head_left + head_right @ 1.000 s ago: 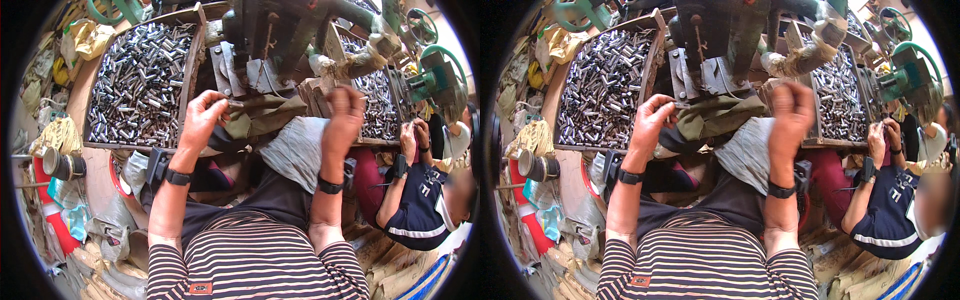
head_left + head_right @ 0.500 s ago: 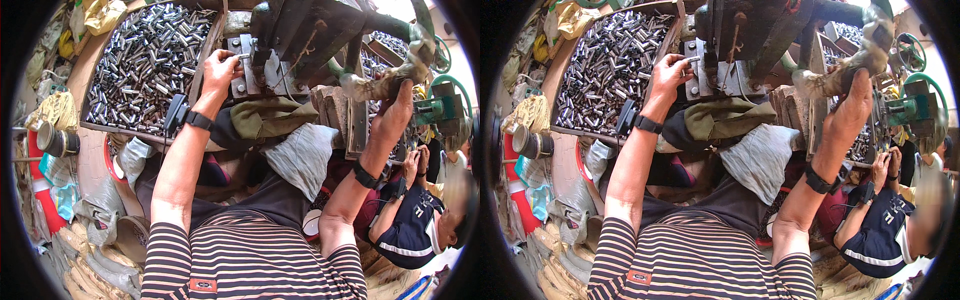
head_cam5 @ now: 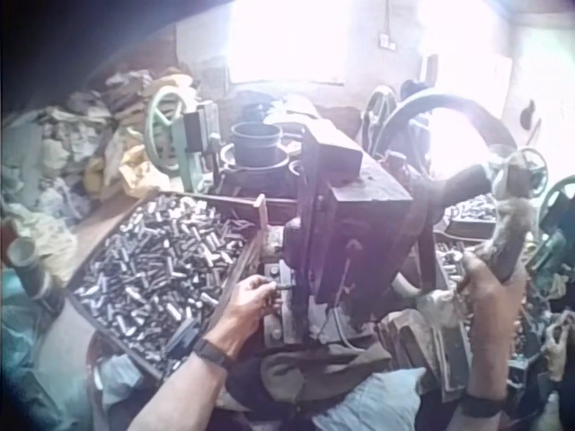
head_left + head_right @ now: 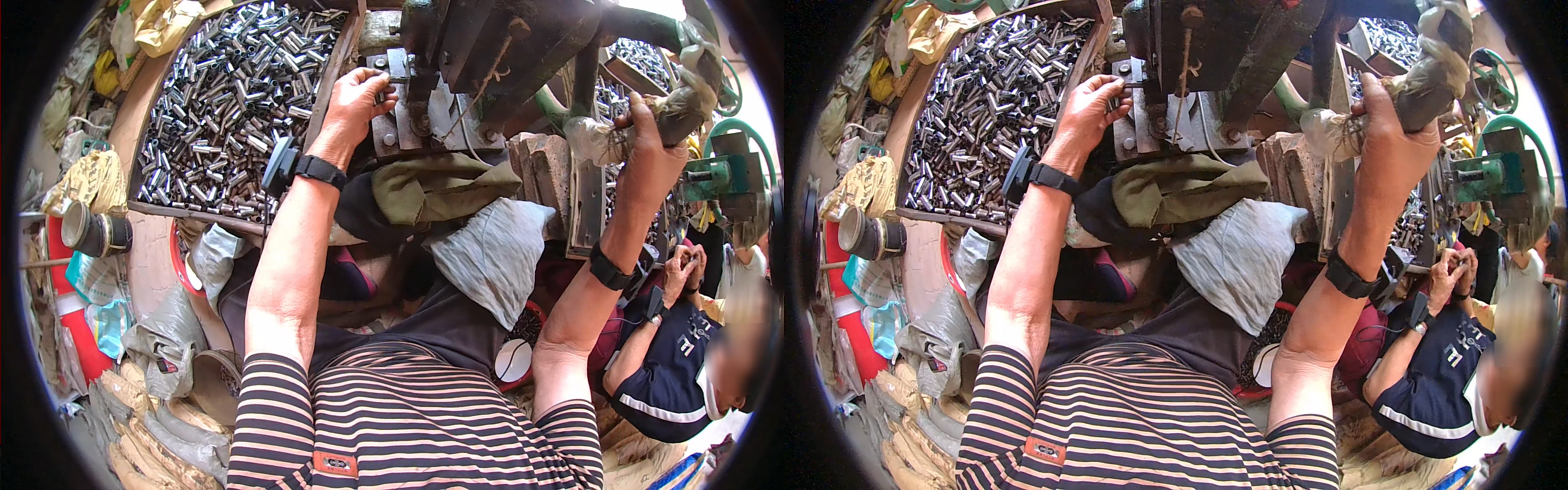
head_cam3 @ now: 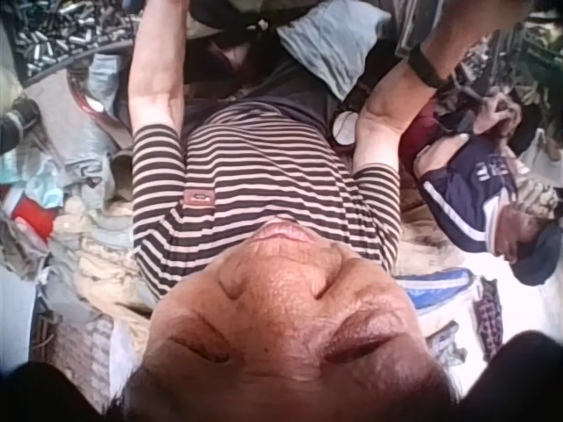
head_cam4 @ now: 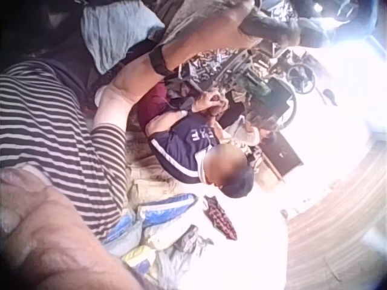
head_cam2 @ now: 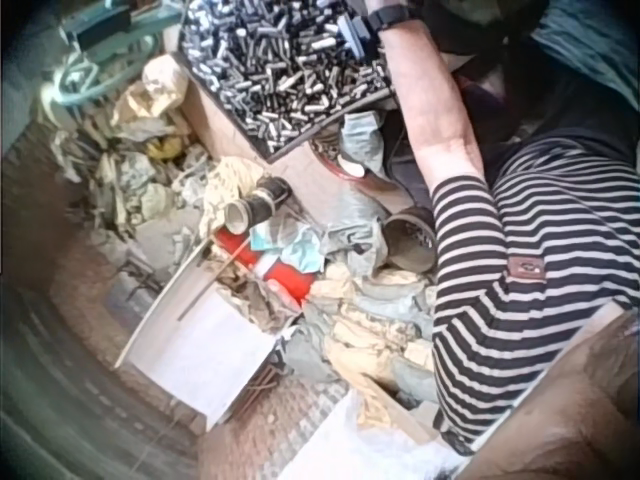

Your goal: The worker inspects, fits, and processes small metal pipe connectors or couplings using a mechanical press and manual manipulation.

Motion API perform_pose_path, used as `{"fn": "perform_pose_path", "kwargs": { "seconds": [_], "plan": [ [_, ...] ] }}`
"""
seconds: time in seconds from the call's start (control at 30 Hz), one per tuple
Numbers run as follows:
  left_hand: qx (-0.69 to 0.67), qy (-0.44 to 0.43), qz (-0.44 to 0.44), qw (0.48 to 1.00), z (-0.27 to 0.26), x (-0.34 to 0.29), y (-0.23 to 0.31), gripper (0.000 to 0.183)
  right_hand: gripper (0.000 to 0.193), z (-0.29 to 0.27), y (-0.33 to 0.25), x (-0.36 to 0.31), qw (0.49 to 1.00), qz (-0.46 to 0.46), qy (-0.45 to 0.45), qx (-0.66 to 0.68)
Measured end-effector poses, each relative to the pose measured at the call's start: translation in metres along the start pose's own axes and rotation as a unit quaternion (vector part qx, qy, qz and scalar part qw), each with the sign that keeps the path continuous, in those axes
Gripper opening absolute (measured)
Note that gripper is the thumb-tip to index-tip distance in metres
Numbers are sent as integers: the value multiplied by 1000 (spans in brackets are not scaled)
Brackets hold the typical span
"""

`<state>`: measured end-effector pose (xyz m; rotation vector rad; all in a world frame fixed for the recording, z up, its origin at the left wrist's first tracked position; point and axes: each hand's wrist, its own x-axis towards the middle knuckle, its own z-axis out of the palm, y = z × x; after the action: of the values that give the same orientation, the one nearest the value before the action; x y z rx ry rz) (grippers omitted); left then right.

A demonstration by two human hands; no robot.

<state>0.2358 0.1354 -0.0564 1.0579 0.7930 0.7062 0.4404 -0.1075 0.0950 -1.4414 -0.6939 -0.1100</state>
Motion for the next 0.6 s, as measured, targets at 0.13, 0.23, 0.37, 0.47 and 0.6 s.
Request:
{"fn": "perform_pose_path", "kwargs": {
  "seconds": [0.13, 0.23, 0.37, 0.47, 0.6],
  "plan": [
    [-12, -49, -5, 999, -2, 3, 1, 14, 8, 0, 3, -3, 1000, -1, 2, 7],
    [28, -28, -28, 999, 9, 4, 0, 14, 8, 2, 1, 4, 1000, -12, -9, 7],
    [99, -1, 3, 995, 23, -2, 2, 20, 7, 8, 5, -2, 999, -30, 25, 14],
    [161, 1, 39, 986, 28, 1, 5, 24, 7, 27, 40, -28, 993, -16, 106, 52],
    [395, 9, 113, 912, 27, 8, 6, 24, 8, 23, 44, -32, 996, -14, 85, 38]
  ]
}}
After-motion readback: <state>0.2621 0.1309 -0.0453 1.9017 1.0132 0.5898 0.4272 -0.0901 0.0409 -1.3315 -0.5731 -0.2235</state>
